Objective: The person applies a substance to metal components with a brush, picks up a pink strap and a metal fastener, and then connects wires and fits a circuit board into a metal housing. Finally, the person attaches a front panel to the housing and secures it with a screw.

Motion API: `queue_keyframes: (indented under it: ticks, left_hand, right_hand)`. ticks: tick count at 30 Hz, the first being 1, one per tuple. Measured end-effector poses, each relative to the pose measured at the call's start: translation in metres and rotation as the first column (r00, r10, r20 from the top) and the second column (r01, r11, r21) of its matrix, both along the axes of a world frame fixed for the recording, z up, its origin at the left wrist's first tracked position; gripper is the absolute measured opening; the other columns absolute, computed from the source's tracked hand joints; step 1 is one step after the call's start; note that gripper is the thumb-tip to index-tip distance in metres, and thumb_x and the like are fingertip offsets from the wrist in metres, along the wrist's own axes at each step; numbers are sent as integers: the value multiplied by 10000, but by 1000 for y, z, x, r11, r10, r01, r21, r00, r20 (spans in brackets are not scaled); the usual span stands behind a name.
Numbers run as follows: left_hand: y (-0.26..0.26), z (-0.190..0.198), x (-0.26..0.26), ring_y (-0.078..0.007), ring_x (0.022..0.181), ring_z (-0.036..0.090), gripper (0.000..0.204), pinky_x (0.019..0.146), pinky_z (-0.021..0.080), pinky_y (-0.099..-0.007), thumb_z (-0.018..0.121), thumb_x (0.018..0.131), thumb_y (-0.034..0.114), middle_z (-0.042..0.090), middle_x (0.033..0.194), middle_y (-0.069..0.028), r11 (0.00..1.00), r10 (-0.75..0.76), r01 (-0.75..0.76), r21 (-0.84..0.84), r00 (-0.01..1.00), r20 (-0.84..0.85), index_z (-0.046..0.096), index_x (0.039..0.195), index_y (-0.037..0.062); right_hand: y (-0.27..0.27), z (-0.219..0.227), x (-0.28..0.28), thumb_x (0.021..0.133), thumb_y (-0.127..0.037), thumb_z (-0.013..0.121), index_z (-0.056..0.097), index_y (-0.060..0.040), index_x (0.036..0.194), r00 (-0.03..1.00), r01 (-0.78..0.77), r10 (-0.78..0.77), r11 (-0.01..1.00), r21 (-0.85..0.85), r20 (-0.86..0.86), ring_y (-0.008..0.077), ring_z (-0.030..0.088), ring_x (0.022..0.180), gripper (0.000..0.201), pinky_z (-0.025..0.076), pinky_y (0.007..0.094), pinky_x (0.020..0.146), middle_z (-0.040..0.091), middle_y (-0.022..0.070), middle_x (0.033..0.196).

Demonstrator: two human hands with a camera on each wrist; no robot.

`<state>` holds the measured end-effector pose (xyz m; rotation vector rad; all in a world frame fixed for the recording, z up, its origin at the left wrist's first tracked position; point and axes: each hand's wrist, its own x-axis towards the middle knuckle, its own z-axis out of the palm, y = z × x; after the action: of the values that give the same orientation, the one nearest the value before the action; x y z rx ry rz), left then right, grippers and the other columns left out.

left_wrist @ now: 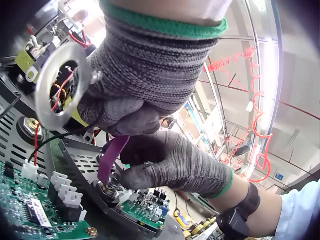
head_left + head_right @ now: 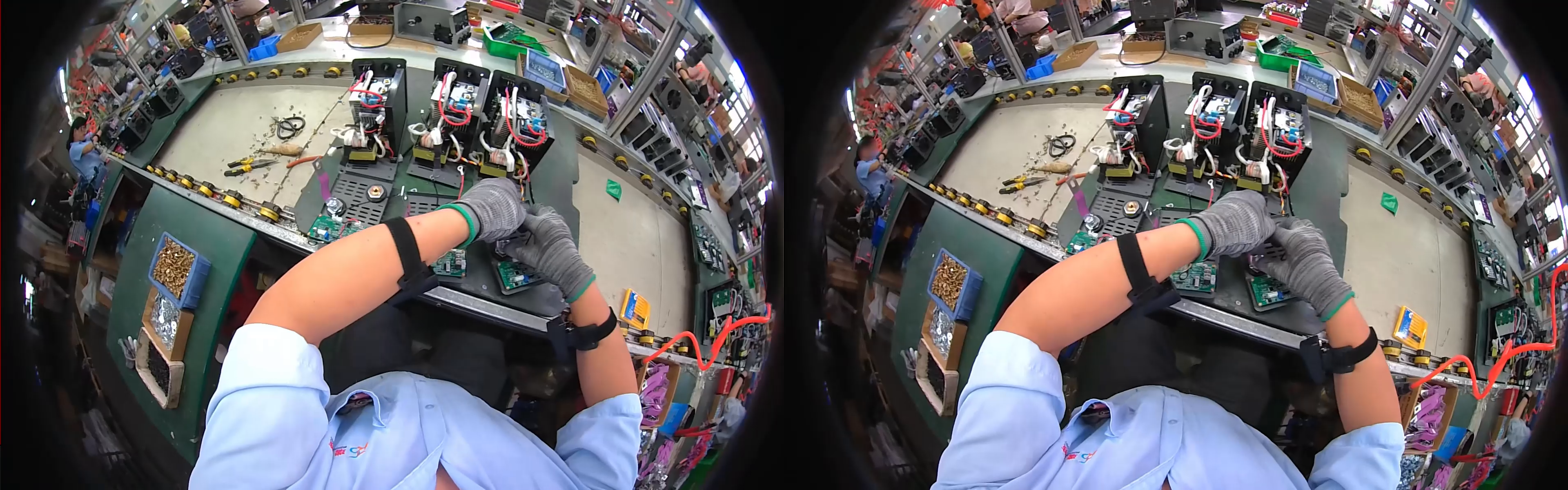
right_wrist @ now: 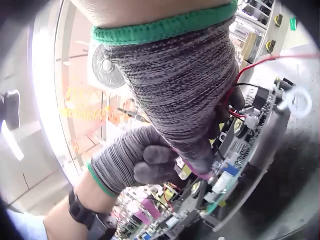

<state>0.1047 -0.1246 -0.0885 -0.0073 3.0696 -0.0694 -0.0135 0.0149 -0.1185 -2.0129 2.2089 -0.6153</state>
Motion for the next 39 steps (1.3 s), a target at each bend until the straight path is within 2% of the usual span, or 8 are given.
queue_keyframes:
  ticks: [24,28,31,35,36,37,38,39]
  left_hand:
    - [21,-30,-16,-391,903,730,262,819,581,-452,686,810,233,748,945,-227,915,316,-255,313,934,-164,798,925,26]
    - [22,-17,-5,-369,923,739,260,827,583,-433,684,827,215,754,955,-217,912,307,-262,316,947,-99,797,969,31]
    - [23,-28,-15,-385,921,736,250,841,581,-443,668,843,199,750,969,-226,843,427,-340,417,894,-133,789,962,15]
    - [21,-27,-13,-398,961,730,299,852,577,-456,655,851,203,739,978,-255,868,377,-290,404,913,-155,756,1004,-34]
    - [22,-23,-10,-398,961,730,299,852,577,-456,655,851,203,739,978,-255,870,371,-283,404,915,-156,756,1004,-34]
    - [25,-17,-4,-399,967,728,303,853,576,-457,652,851,203,736,983,-258,838,412,-316,444,901,-137,752,1010,-36]
    - [28,-11,-1,-400,973,727,308,854,574,-459,650,851,204,734,987,-261,803,450,-344,487,885,-117,747,1016,-37]
    - [29,-15,-3,-405,965,724,311,847,571,-466,622,864,208,734,986,-259,832,424,-321,452,894,-144,748,1014,-34]
  right_hand:
    - [-8,-33,-4,755,-326,836,743,-103,1086,943,92,-49,989,118,-330,320,678,969,411,531,404,909,743,117,1057]
    - [-15,-63,-25,797,-417,804,705,-113,1198,596,-93,-13,992,85,803,286,686,1024,513,512,393,978,733,93,1195]
    - [-12,-33,-5,816,-415,782,658,-98,1258,985,118,-62,925,361,-162,266,651,1144,558,491,348,1056,711,96,1260]
    - [-11,-5,18,840,-400,761,667,-128,1261,941,241,-123,896,373,-314,239,629,1191,510,485,339,1062,702,90,1283]
    - [-19,-42,-3,770,-347,813,711,-118,1149,848,113,-249,947,300,469,289,653,1116,455,500,397,1001,726,109,1181]
    - [-20,-59,-17,699,-294,866,755,-107,1038,229,89,-165,985,148,959,339,677,1040,402,515,454,940,750,127,1078]
    - [-13,-50,-17,699,-294,866,755,-107,1038,236,102,-173,983,153,956,339,677,1040,402,515,454,940,750,127,1078]
    - [-5,-32,-10,737,-342,842,731,-142,1134,815,31,-63,997,65,576,306,669,1092,458,515,411,957,743,107,1143]
